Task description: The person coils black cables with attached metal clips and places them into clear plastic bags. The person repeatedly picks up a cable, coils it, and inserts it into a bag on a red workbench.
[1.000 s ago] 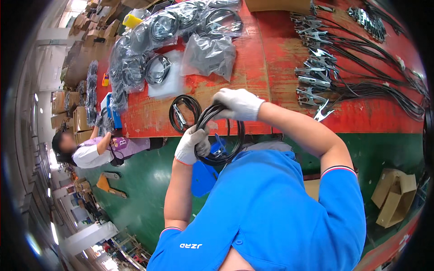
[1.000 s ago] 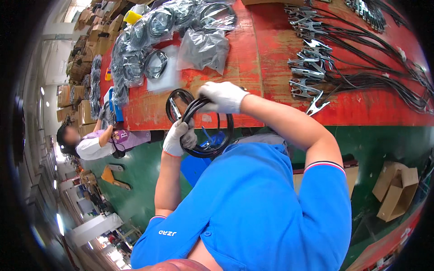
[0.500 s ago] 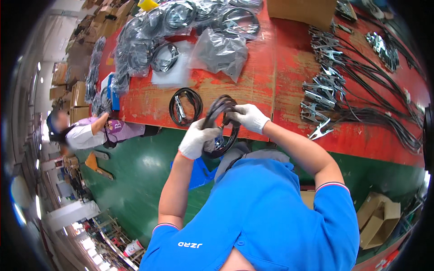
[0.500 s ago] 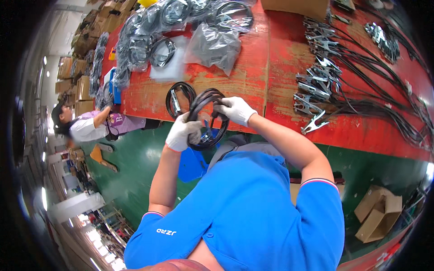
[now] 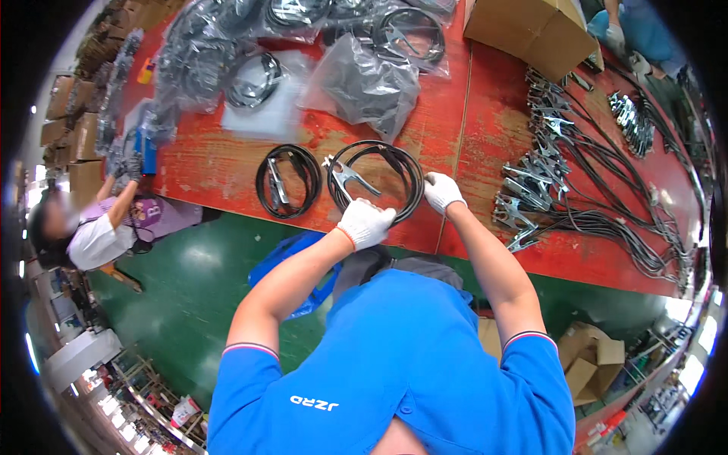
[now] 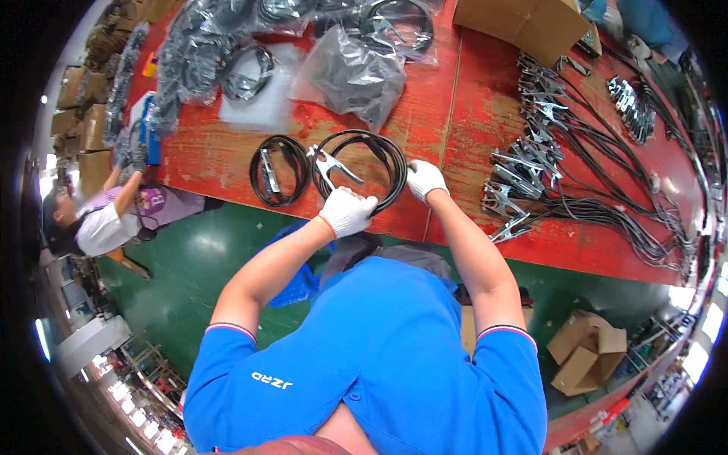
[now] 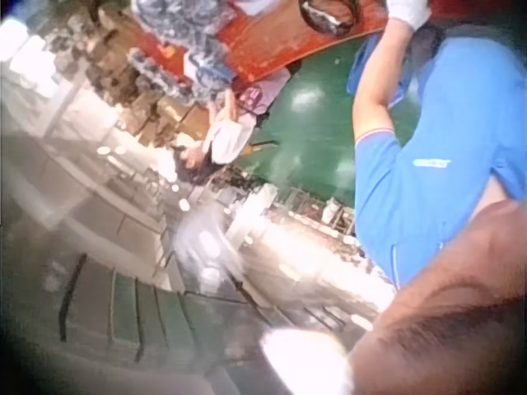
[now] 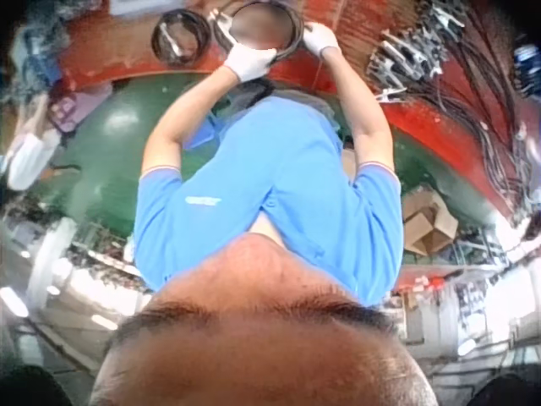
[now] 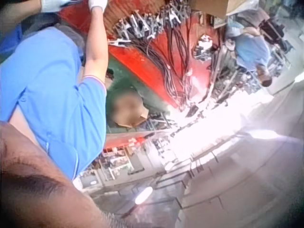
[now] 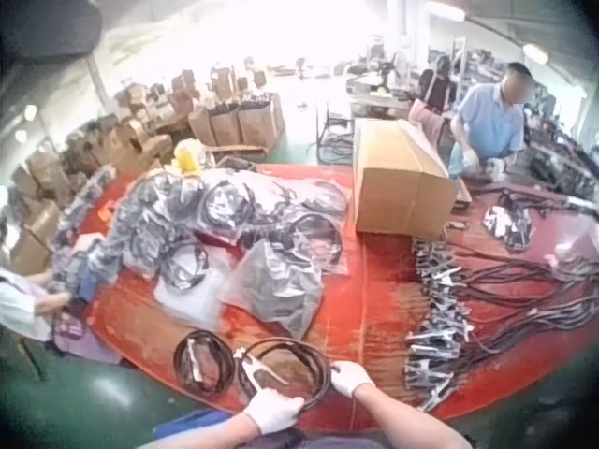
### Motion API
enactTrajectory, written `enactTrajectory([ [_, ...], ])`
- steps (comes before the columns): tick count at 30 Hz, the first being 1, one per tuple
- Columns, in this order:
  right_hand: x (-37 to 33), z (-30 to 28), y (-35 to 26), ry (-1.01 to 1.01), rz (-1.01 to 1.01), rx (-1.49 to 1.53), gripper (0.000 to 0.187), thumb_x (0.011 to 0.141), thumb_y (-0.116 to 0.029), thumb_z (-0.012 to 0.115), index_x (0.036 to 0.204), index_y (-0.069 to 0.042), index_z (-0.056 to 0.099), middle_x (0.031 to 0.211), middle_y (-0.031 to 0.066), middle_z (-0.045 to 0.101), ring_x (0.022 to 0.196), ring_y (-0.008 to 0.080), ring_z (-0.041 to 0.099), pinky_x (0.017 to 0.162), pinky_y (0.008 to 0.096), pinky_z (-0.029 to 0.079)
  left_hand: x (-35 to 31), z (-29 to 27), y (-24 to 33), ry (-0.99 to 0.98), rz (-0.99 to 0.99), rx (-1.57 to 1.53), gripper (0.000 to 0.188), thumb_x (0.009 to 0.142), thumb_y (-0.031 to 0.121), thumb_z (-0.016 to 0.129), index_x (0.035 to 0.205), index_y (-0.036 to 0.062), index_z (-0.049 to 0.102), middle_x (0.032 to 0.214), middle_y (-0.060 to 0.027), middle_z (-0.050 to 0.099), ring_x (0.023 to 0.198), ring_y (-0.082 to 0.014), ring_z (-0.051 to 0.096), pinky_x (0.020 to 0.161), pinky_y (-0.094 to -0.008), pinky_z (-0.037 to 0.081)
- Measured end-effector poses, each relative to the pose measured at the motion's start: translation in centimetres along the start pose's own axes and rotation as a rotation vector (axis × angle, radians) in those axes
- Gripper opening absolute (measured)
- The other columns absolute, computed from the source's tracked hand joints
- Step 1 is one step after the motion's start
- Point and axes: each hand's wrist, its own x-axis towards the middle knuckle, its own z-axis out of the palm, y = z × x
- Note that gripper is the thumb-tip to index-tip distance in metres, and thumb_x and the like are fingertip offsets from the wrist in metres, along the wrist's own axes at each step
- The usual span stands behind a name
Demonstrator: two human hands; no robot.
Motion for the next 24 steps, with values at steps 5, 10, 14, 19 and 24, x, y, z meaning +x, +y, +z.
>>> enactTrajectory([
  [5, 1.0, 2.7, 1.5, 0.143, 0.122, 0.003, 0.053, 0.103, -0.049, 0.052, 0.133, -0.008, 0.065, 0.124, 0.0243, 0.071, 0.117, 0.0429, 0.067, 0.103, 0.0481, 0.052, -2.0, 8.7, -3.4, 0.232, 0.079, -0.143, 0.041, 0.08, 0.031, 0.079, 0.108, 0.0036, 0.064, 0.094, -0.0151, 0.07, 0.093, -0.0342, 0.069, 0.084, -0.0477, 0.053],
  [10, 0.3, 3.0, -4.2, 0.104, 0.223, -0.191, 0.071, 0.105, -0.059, 0.042, 0.153, -0.006, 0.045, 0.141, 0.0293, 0.06, 0.124, 0.0463, 0.062, 0.105, 0.0515, 0.051, -3.7, 2.2, -7.7, 0.489, -0.3, -0.357, 0.047, 0.087, 0.029, 0.077, 0.124, 0.0025, 0.064, 0.116, -0.0196, 0.068, 0.109, -0.0397, 0.065, 0.099, -0.0511, 0.051],
  [14, 2.8, 4.7, -4.9, 0.127, 0.245, -0.112, 0.065, 0.108, -0.055, 0.038, 0.149, -0.006, 0.05, 0.138, 0.0293, 0.062, 0.119, 0.0478, 0.064, 0.104, 0.0521, 0.051, -2.0, 5.3, -12.1, 0.503, -0.791, -0.198, 0.057, 0.096, 0.036, 0.067, 0.143, 0.0056, 0.055, 0.132, -0.0222, 0.064, 0.115, -0.0424, 0.064, 0.099, -0.0528, 0.051],
  [19, 4.0, 6.0, -2.8, 0.239, 0.168, -0.092, 0.058, 0.108, -0.053, 0.039, 0.142, -0.01, 0.056, 0.133, 0.0295, 0.063, 0.116, 0.0484, 0.065, 0.101, 0.0533, 0.051, 0.1, 5.2, -13.5, 0.158, -0.758, -0.239, 0.056, 0.099, 0.029, 0.061, 0.15, 0.0107, 0.05, 0.131, -0.0216, 0.065, 0.118, -0.0423, 0.063, 0.099, -0.0536, 0.051],
  [24, 3.7, 3.9, -6.1, 0.168, 0.255, -0.057, 0.052, 0.106, -0.053, 0.046, 0.128, -0.01, 0.065, 0.124, 0.0286, 0.066, 0.111, 0.0489, 0.066, 0.099, 0.0531, 0.052, 0.0, 5.4, -14.4, 0.226, -0.622, -0.323, 0.049, 0.095, 0.019, 0.064, 0.143, 0.0108, 0.057, 0.125, -0.0202, 0.067, 0.115, -0.0418, 0.063, 0.099, -0.053, 0.051],
])
